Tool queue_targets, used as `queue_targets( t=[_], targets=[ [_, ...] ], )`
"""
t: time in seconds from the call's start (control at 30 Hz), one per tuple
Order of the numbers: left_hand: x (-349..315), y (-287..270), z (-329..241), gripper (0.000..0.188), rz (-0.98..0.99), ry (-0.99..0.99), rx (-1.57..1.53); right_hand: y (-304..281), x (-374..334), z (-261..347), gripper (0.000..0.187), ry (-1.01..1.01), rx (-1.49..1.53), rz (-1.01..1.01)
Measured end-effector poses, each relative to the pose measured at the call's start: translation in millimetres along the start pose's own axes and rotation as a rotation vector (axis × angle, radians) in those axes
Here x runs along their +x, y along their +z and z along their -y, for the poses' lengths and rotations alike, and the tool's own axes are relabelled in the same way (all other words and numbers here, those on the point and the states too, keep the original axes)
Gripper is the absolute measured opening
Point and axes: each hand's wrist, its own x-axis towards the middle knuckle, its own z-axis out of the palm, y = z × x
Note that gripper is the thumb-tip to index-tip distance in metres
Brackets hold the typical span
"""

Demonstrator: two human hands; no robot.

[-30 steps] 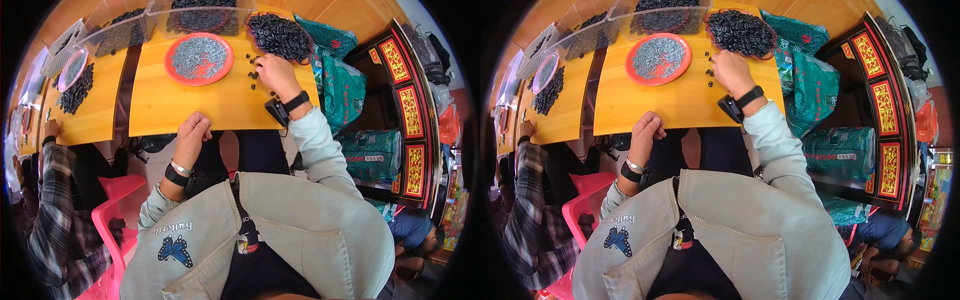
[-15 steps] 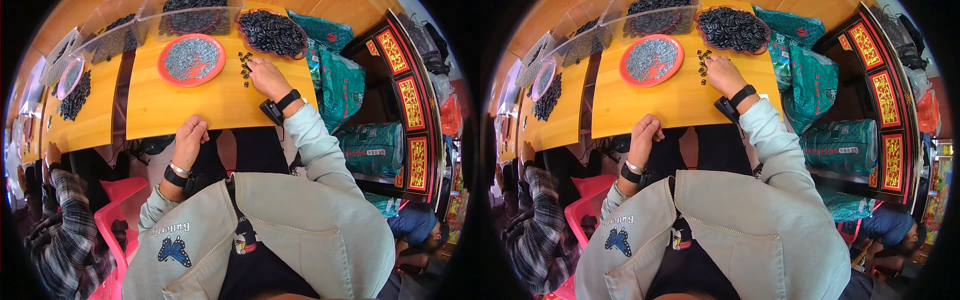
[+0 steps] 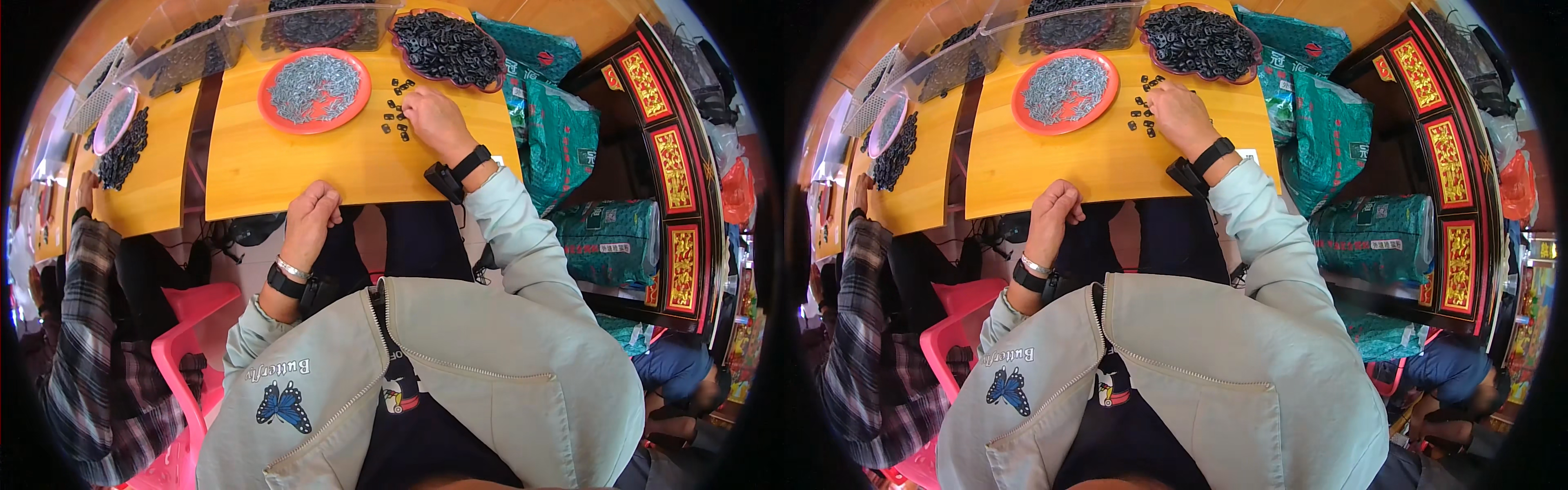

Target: Manually trimming and inspecting small black plastic components and placing them into a collection bowl.

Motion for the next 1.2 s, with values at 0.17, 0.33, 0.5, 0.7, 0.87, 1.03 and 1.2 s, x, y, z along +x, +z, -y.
queue_targets(
  t=[0.17,0.33,0.5,0.7,0.87,1.03,1.2],
  targets=[
    [0,1,1,0.018,-0.004,-0.005,0.007,-2,0,-7,0.008,0.098,0.119,-0.001],
    [1,3,3,0.019,0.010,-0.025,-0.022,-1,-5,-17,0.014,0.346,0.545,0.122],
    [4,6,-16,0.017,0.015,-0.072,-0.161,-26,-1,6,0.015,0.515,1.157,0.197],
    [12,20,-47,0.018,0.049,0.042,-0.212,-53,-2,76,0.013,0.434,1.408,0.308],
    [4,20,-36,0.015,0.077,0.023,-0.234,-40,-6,100,0.012,0.294,1.320,0.412],
    [-3,11,-27,0.012,0.019,0.056,-0.254,-27,-6,108,0.014,0.222,1.270,0.532],
    [-7,7,-31,0.011,-0.074,0.086,-0.290,-24,-10,109,0.015,0.331,1.373,0.474]
  ],
)
